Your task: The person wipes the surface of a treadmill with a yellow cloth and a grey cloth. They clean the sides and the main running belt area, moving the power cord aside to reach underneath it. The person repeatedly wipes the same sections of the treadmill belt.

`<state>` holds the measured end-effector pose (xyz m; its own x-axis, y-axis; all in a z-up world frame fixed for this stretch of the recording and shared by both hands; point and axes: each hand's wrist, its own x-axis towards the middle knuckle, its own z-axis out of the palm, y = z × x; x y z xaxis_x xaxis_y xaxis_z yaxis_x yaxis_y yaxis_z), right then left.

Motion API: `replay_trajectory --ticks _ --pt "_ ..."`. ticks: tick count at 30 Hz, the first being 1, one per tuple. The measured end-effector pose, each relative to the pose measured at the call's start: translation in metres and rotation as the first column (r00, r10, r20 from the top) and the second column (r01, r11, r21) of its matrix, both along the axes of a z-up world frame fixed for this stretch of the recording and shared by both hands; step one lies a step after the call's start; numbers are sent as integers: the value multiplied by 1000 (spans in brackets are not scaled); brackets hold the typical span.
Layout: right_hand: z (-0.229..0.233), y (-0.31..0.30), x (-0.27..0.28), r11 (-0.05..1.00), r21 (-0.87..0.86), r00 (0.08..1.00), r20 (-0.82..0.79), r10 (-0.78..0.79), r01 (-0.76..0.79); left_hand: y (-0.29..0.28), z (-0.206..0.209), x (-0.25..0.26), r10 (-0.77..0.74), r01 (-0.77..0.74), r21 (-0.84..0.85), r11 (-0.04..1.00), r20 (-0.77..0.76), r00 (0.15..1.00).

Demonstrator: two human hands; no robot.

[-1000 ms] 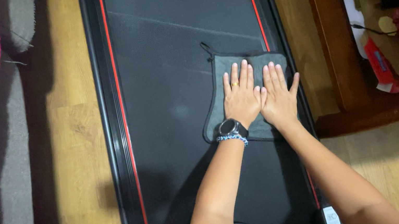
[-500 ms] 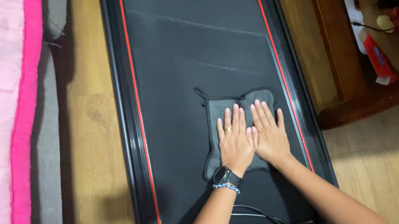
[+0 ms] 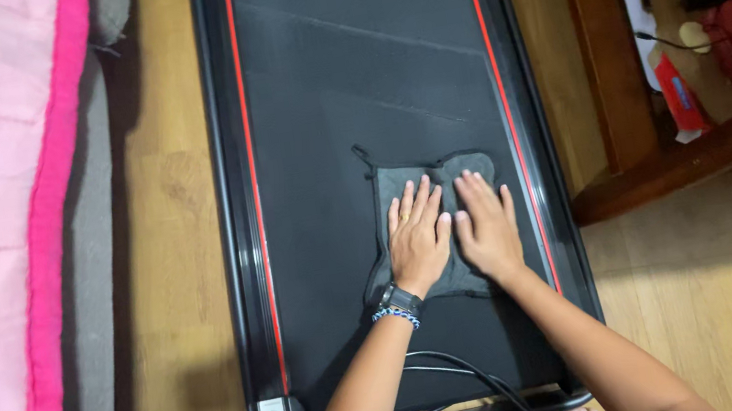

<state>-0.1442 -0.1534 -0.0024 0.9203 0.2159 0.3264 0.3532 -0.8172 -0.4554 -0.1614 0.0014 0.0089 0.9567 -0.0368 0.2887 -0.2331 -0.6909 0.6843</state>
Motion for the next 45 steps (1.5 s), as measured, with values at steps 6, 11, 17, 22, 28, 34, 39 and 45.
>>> replay_trajectory --ticks 6,11,17,22,28,34,39,45 --pt "-11 -43 16 750 658 983 86 -162 66 17 8 -22 -143 117 182 976 139 980" --pt "-11 -104 45 941 184 945 110 -307 284 22 43 -57 -111 70 267 961 140 984" --pt "-39 -131 64 896 -69 860 -257 -442 439 142 49 -23 504 -592 322 739 321 802" --pt "-38 -130 97 811 -146 676 -479 -560 567 209 -15 -22 792 -742 371 559 27 610" --pt "-43 -132 105 729 -85 575 -554 -601 680 210 -31 -17 772 -707 371 602 -45 634" --pt "-46 -132 108 723 -115 572 -532 -623 681 212 -22 -14 758 -668 418 616 -84 646" --pt "-40 -128 101 734 -97 592 -524 -612 672 215 -22 -11 726 -648 353 675 -163 668" --pt "-32 -120 110 673 -179 512 -520 -684 717 218 -31 -8 706 -642 341 687 -100 701"
